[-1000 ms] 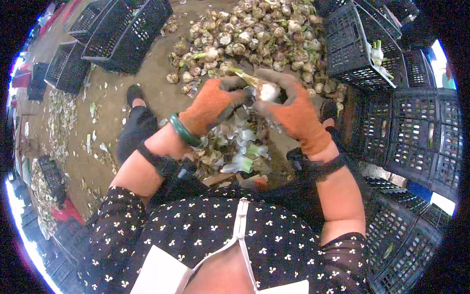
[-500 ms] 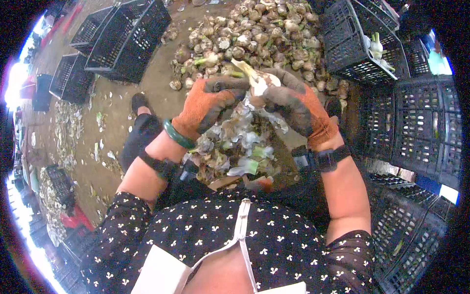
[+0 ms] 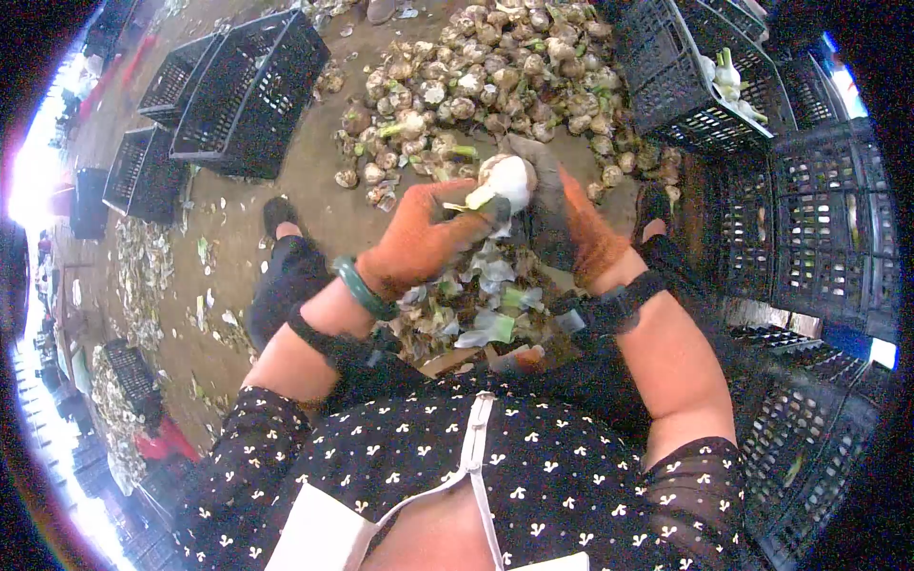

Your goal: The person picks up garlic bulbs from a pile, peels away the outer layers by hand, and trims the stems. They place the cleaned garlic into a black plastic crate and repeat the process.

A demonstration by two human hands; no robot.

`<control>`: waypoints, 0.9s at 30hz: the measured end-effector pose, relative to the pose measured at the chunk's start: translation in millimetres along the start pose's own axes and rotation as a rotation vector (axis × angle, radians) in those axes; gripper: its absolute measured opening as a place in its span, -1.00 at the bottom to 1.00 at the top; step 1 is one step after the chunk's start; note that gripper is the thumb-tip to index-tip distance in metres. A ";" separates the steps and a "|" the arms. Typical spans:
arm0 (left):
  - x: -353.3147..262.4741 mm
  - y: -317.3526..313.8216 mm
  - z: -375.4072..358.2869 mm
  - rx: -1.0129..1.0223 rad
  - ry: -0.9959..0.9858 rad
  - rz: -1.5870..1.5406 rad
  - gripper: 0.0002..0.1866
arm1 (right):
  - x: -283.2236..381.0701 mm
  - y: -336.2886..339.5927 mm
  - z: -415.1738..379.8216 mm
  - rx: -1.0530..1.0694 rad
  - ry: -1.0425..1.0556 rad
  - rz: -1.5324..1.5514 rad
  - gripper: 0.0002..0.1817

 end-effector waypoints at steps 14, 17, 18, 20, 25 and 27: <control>15.3 76.2 -16.0 -0.528 0.044 -0.636 -0.66 | -42.1 -34.0 -12.1 0.037 -0.945 1.084 -0.38; 19.9 77.7 -7.0 -0.121 0.200 0.557 -0.58 | -27.9 -36.2 -11.4 0.047 -1.010 1.267 -0.55; 39.4 70.9 -3.2 0.046 0.348 1.109 -0.57 | -25.1 -38.0 -11.5 0.025 -1.011 1.289 -0.56; 45.3 66.6 -17.6 0.165 0.578 1.388 -0.58 | -38.5 -36.6 -17.0 0.118 -0.862 1.137 -0.58; 15.3 52.1 -7.5 -0.174 0.123 0.872 -0.68 | -39.0 -27.5 -17.4 0.100 -0.690 0.816 -0.52; -0.5 46.9 -7.6 -0.241 -0.054 0.681 -0.68 | -37.9 -26.8 -15.9 0.099 -0.689 0.746 -0.52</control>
Point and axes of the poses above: each hand's wrist, its own z-axis towards the middle knuckle, its own y-axis out of the back of the hand, x = y × z, the point moved 7 cm from there along z, towards the middle knuckle, and after that the axes turned 7 degrees about x, right-handed, at the moved point
